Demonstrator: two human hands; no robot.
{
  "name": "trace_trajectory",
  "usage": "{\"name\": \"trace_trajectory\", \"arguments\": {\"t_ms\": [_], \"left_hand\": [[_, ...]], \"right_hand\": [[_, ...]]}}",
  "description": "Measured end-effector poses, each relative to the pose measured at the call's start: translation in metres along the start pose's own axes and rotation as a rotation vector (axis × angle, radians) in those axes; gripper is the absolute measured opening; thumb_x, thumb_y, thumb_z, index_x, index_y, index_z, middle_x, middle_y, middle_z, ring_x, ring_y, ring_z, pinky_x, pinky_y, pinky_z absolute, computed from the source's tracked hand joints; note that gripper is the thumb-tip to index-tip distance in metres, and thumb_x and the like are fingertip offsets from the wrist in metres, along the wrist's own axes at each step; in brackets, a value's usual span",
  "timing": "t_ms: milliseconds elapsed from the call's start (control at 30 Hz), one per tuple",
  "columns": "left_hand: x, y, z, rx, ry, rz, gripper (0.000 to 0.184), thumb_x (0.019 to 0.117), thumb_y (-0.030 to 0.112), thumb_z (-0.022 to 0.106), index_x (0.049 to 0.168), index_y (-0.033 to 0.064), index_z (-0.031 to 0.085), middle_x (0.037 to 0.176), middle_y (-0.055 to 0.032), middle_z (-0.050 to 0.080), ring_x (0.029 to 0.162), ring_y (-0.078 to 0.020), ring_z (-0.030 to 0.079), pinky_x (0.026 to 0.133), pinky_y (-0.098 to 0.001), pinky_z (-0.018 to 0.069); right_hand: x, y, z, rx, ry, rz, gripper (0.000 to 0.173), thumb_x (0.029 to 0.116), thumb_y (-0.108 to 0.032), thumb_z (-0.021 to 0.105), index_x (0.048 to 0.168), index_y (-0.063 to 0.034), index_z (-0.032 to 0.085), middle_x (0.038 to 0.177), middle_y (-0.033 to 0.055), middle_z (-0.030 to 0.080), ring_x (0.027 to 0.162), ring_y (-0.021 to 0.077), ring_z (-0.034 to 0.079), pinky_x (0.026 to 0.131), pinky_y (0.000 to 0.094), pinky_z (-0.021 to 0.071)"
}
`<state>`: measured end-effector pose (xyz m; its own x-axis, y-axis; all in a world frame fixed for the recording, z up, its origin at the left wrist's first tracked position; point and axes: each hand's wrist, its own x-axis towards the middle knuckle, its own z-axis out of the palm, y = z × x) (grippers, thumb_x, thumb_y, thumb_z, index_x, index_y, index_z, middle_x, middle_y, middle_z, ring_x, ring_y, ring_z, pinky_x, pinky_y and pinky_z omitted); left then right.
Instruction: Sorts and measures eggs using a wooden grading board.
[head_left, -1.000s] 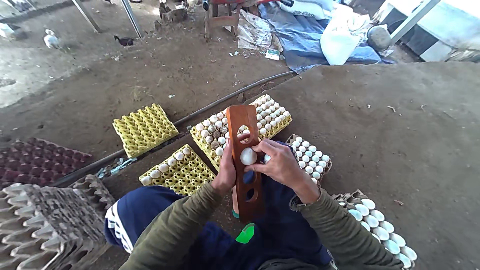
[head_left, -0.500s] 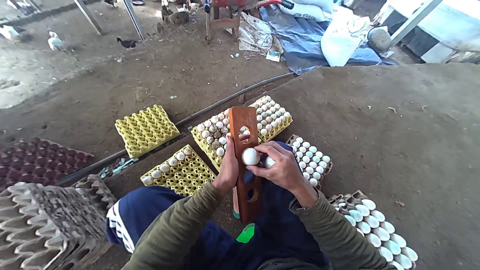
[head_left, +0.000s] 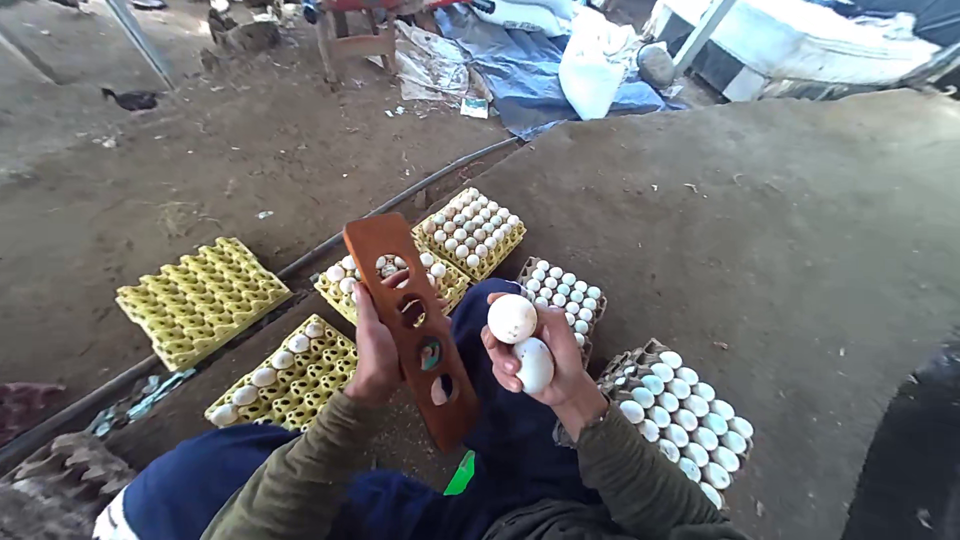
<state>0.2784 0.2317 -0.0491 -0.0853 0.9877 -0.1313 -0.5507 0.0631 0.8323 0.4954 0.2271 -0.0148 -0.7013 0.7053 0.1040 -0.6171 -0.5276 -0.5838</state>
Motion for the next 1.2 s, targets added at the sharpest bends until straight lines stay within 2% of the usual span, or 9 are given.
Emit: {"name": "trace_trajectory", "arguments": {"t_ms": [133,233,367,500,767,900,1000,1133,1200], "left_hand": [[-0.002,-0.002,0.000,0.000,-0.014,0.010,0.084,0.0984,0.061,-0.014,0.142,0.0169,0.043,0.107,-0.0110,0.073,0.091,-0.0268,0.074,0.075,-0.0441,0.0634],[-0.003,-0.004,-0.002,-0.014,-0.022,0.028,0.084,0.0986,0.061,-0.013,0.142,0.0171,0.045,0.107,-0.0112,0.074,0.092,-0.0271,0.074,0.077,-0.0450,0.0629],[-0.003,-0.004,-0.003,-0.025,-0.024,0.025,0.085,0.0983,0.061,-0.014,0.141,0.0164,0.045,0.108,-0.0128,0.073,0.093,-0.0285,0.074,0.077,-0.0455,0.0632],[-0.003,-0.005,-0.004,-0.007,-0.036,0.036,0.085,0.0980,0.061,-0.014,0.141,0.0174,0.044,0.109,-0.0115,0.073,0.092,-0.0274,0.074,0.077,-0.0446,0.0634],[-0.002,-0.007,-0.005,-0.012,-0.061,0.046,0.084,0.0979,0.061,-0.014,0.141,0.0204,0.045,0.111,-0.0106,0.074,0.094,-0.0275,0.074,0.077,-0.0450,0.0634],[-0.001,-0.008,-0.005,-0.010,-0.051,0.045,0.084,0.0983,0.061,-0.014,0.142,0.0202,0.046,0.111,-0.0107,0.074,0.093,-0.0273,0.075,0.076,-0.0444,0.0636],[-0.002,-0.008,-0.005,-0.029,-0.057,0.050,0.084,0.0981,0.061,-0.014,0.142,0.0204,0.045,0.110,-0.0106,0.074,0.095,-0.0280,0.074,0.077,-0.0459,0.0635],[-0.001,-0.006,-0.002,-0.018,-0.062,0.062,0.085,0.0984,0.057,-0.016,0.143,0.0192,0.045,0.108,-0.0105,0.075,0.093,-0.0275,0.075,0.075,-0.0437,0.0637],[-0.002,-0.005,-0.002,-0.038,-0.063,0.064,0.083,0.0988,0.058,-0.015,0.141,0.0200,0.046,0.107,-0.0103,0.075,0.092,-0.0277,0.075,0.074,-0.0444,0.0641]], "right_hand": [[-0.012,0.004,-0.003,0.135,-0.070,-0.013,0.048,0.1001,-0.049,0.055,0.131,-0.0131,0.063,0.103,0.0104,0.072,0.069,0.0139,0.068,0.058,0.0236,0.0556],[-0.019,0.007,-0.007,0.216,-0.069,-0.027,0.048,0.0997,-0.047,0.056,0.131,-0.0114,0.063,0.098,0.0101,0.072,0.070,0.0159,0.069,0.059,0.0255,0.0568],[-0.026,0.005,-0.011,0.158,0.019,-0.071,0.049,0.1000,-0.050,0.055,0.128,-0.0119,0.065,0.092,0.0088,0.072,0.070,0.0175,0.069,0.061,0.0291,0.0578],[-0.028,-0.002,-0.010,0.012,0.176,-0.144,0.056,0.1032,-0.061,0.039,0.118,-0.0151,0.066,0.102,0.0115,0.076,0.068,0.0158,0.071,0.059,0.0268,0.0576],[-0.029,-0.003,-0.005,0.138,0.288,-0.156,0.066,0.1038,-0.065,0.028,0.108,-0.0129,0.069,0.100,0.0139,0.076,0.069,0.0180,0.073,0.060,0.0277,0.0594],[-0.030,-0.004,-0.002,0.127,0.309,-0.156,0.070,0.1046,-0.065,0.024,0.113,-0.0115,0.067,0.111,0.0168,0.075,0.074,0.0199,0.075,0.062,0.0283,0.0601],[-0.031,-0.007,0.001,0.110,0.328,-0.164,0.066,0.1052,-0.064,0.021,0.121,-0.0121,0.060,0.117,0.0180,0.073,0.075,0.0215,0.075,0.063,0.0288,0.0604],[-0.030,-0.008,0.004,0.072,0.401,-0.172,0.066,0.1058,-0.063,0.021,0.120,-0.0100,0.058,0.113,0.0178,0.075,0.071,0.0213,0.074,0.061,0.0289,0.0602],[-0.030,-0.008,0.007,-0.048,0.474,-0.203,0.057,0.1091,-0.055,0.022,0.122,-0.0098,0.054,0.111,0.0176,0.075,0.068,0.0205,0.074,0.059,0.0287,0.0604]]}}
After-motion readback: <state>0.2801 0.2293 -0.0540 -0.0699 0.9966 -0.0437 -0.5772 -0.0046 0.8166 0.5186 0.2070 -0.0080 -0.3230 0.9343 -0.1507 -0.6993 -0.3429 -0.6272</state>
